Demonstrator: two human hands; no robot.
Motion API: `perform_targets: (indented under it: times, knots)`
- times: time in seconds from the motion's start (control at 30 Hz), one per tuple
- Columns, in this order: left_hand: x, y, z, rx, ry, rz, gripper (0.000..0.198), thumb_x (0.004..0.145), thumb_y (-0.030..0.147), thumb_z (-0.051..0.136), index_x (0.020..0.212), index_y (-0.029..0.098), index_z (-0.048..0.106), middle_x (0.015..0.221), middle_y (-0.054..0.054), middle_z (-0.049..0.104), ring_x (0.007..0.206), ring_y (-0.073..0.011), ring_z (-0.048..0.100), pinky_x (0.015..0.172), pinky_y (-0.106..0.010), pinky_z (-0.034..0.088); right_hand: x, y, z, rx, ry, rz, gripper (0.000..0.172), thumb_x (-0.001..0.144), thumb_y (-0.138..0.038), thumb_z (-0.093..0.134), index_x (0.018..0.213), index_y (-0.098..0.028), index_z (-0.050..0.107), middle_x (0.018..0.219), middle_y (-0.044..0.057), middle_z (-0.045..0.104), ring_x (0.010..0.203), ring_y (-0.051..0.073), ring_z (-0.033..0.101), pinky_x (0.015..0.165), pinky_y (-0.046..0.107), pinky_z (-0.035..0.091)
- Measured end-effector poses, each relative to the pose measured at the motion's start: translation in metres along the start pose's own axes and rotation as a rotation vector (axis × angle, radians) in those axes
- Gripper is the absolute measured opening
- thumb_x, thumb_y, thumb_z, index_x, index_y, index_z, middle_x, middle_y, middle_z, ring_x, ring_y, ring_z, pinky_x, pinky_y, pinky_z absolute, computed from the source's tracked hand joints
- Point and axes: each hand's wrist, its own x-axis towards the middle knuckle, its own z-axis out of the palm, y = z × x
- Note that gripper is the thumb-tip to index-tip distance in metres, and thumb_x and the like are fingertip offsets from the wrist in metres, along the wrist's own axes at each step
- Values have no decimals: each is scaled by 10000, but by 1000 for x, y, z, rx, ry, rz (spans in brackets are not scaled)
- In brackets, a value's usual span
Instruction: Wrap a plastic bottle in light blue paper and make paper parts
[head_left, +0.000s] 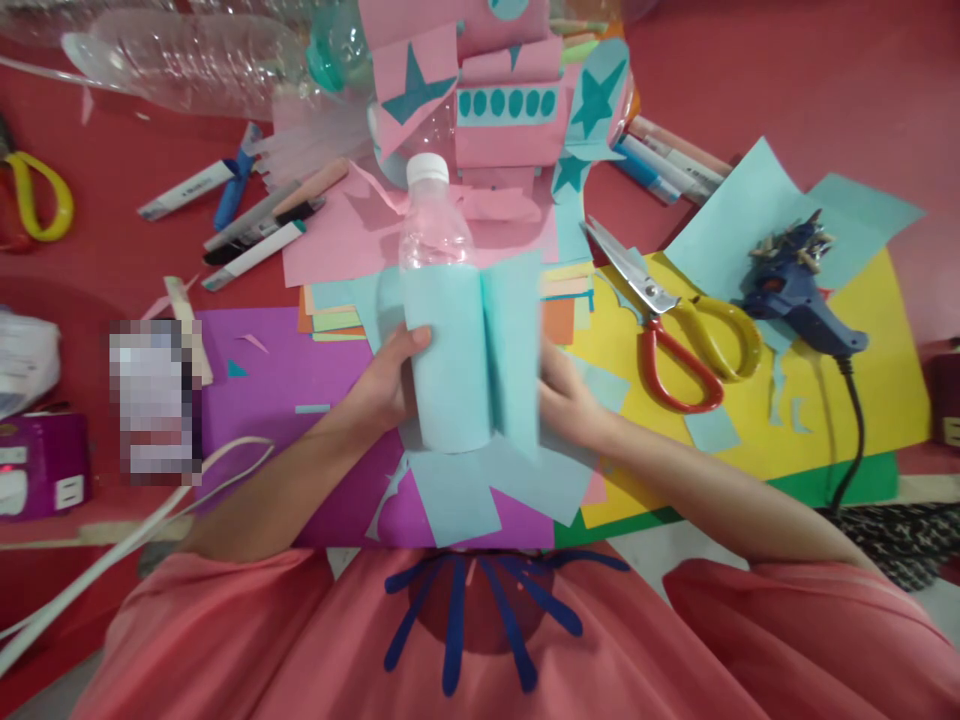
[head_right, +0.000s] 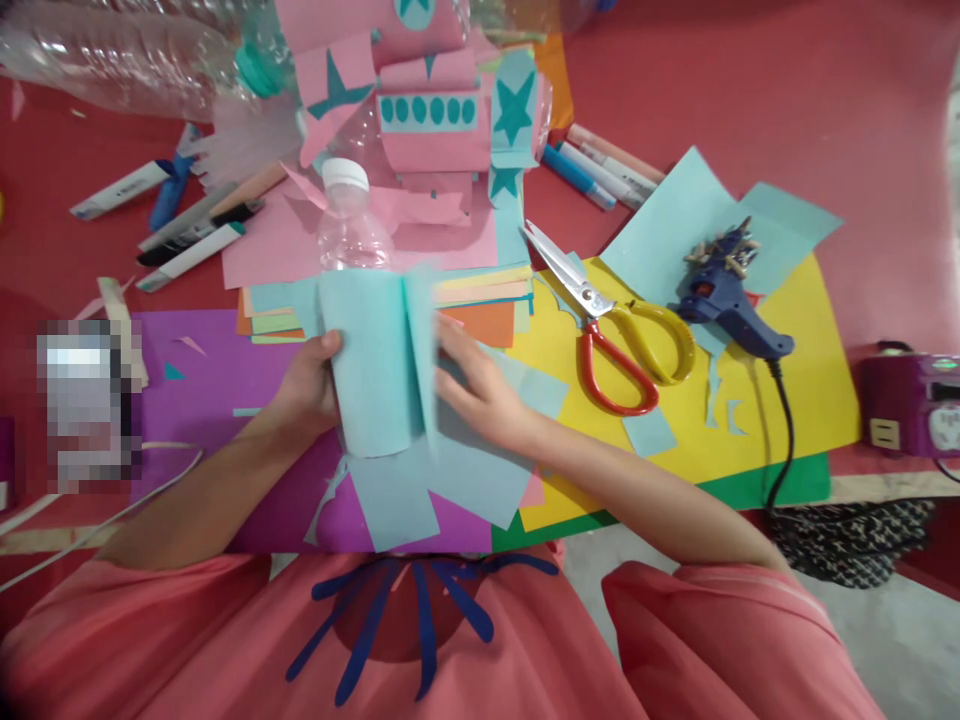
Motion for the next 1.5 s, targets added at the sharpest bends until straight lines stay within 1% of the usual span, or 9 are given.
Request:
perform_targets:
  times: [0.07,0.13,0.27,0.4,0.63,0.87,1.1,1.3,1.5]
  knots:
    - [-1,-2,2,-2,-31,16,589,538,535,835,985,210,628,815,-7,734,967,-293,705,804,-378,586,-3,0,3,-40,-51,-96,574,919,-582,447,1379,-243,500,1514,86,454,1426,280,389,1154,509,389]
    - [-3,-3,3,15,-68,29,628,565,520,833,1071,221,612,876,-8,738,1002,-290,693,835,-383,571,-5,6,4,-117,-105,-188,613,974,-516,376,1529,-274,277,1615,66,281,1500,240,248,1211,488,298]
    - [-4,-6,2,43,-93,54,665,595,526,822,1134,221,582,1011,-34,729,1059,-298,666,879,-405,543,-8,16,4,-278,-162,-271,647,1015,-450,286,1564,-359,-44,1658,5,130,1524,213,161,1233,481,253]
    - [-5,-7,3,28,-94,53,679,580,505,847,1125,215,564,1053,-53,721,1077,-324,651,895,-450,532,-10,17,7,-357,-144,-332,666,1022,-432,246,1535,-366,-175,1666,-12,27,1528,225,136,1227,501,260]
    - [-5,-5,7,29,-120,77,621,566,502,863,1001,216,524,1003,-48,718,1092,-341,639,876,-465,532,-10,14,7,-351,-103,-373,656,1024,-403,271,1548,-373,-123,1663,-17,80,1521,210,175,1209,462,319]
    - [-9,-9,7,74,-110,105,758,561,545,850,1139,212,489,1088,-75,700,1151,-353,603,936,-480,492,-12,7,4,-339,-72,-393,645,1008,-420,316,1568,-344,4,1610,39,292,1477,243,306,1167,485,380]
    - [-10,0,17,-117,-118,21,546,626,490,713,1056,185,570,944,-51,724,1164,-356,591,999,-498,456,-11,3,3,-371,9,-360,607,996,-498,293,1558,-313,157,1558,95,355,1436,265,362,1123,512,411]
    - [-10,-2,10,20,-141,83,557,646,438,782,1097,191,567,990,-55,703,1136,-333,602,953,-487,483,-9,4,1,-271,58,-416,534,996,-404,369,1515,-309,288,1482,100,457,1368,257,447,1046,475,488]
    - [-16,1,9,108,-172,74,612,597,438,835,1108,208,589,1053,-64,690,1109,-313,615,899,-435,513,-13,-1,-2,-237,-4,-371,554,973,-400,444,1497,-296,295,1437,103,529,1301,249,537,1008,440,526]
